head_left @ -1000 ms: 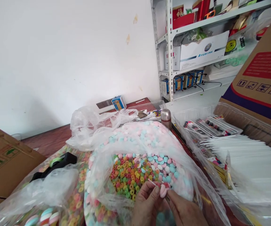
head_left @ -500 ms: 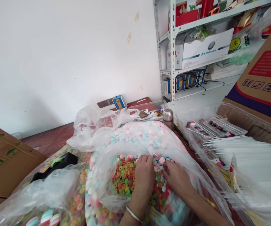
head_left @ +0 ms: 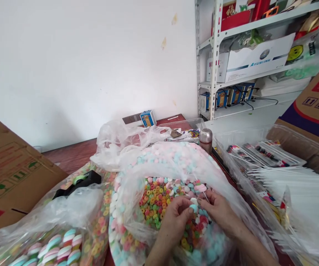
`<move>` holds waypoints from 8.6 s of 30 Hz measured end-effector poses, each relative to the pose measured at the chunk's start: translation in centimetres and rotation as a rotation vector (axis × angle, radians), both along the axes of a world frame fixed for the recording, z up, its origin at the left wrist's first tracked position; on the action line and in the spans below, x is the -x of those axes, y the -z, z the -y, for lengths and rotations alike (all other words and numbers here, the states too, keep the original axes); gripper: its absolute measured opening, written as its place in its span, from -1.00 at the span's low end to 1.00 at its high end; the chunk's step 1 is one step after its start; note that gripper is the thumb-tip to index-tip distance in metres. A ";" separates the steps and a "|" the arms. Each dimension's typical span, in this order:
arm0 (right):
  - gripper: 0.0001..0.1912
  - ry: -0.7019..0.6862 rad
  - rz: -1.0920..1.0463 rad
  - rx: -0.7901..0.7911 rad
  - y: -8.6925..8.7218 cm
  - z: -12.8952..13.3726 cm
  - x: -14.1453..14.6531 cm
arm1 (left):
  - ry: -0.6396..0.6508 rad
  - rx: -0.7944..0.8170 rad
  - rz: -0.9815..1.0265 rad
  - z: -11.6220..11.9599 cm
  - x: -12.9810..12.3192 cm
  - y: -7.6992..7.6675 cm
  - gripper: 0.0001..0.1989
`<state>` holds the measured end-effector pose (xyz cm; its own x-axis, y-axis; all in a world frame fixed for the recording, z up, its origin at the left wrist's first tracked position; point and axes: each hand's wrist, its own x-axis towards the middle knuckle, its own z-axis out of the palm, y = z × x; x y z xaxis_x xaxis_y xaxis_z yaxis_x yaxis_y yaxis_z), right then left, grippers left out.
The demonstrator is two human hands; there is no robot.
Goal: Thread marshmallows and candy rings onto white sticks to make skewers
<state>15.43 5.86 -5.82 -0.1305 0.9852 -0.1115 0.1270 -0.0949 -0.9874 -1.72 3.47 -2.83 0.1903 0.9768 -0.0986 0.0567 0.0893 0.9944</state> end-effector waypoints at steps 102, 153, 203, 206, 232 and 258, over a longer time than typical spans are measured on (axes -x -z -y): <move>-0.69 -0.070 0.678 -0.603 0.8 7.2 4.8 | -0.706 0.295 0.781 2.8 -3.6 -0.6 -0.57; -0.73 -0.147 0.985 -0.530 -4.6 3.1 1.8 | -0.543 -0.106 -0.285 0.4 4.8 -1.7 -0.88; -0.75 -0.095 0.368 -0.450 -0.9 6.7 1.3 | -0.411 0.076 0.485 1.9 1.9 -1.3 -0.66; -0.69 -0.113 0.171 -0.231 0.1 6.7 1.2 | -0.345 0.045 0.314 1.9 2.7 -1.8 -0.67; -0.62 -0.107 0.411 -0.120 1.0 7.0 -1.1 | -0.124 -0.520 -1.068 1.7 4.9 -2.1 -0.76; -0.70 -0.161 0.404 -0.302 0.0 7.9 1.3 | -0.502 0.008 0.023 2.1 1.2 -1.5 -0.78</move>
<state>14.09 -2.08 -5.78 -0.2877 0.9523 0.1015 0.4928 0.2381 -0.8369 -2.91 1.36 -1.33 -0.3006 0.9477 -0.1075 -0.0172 0.1072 0.9941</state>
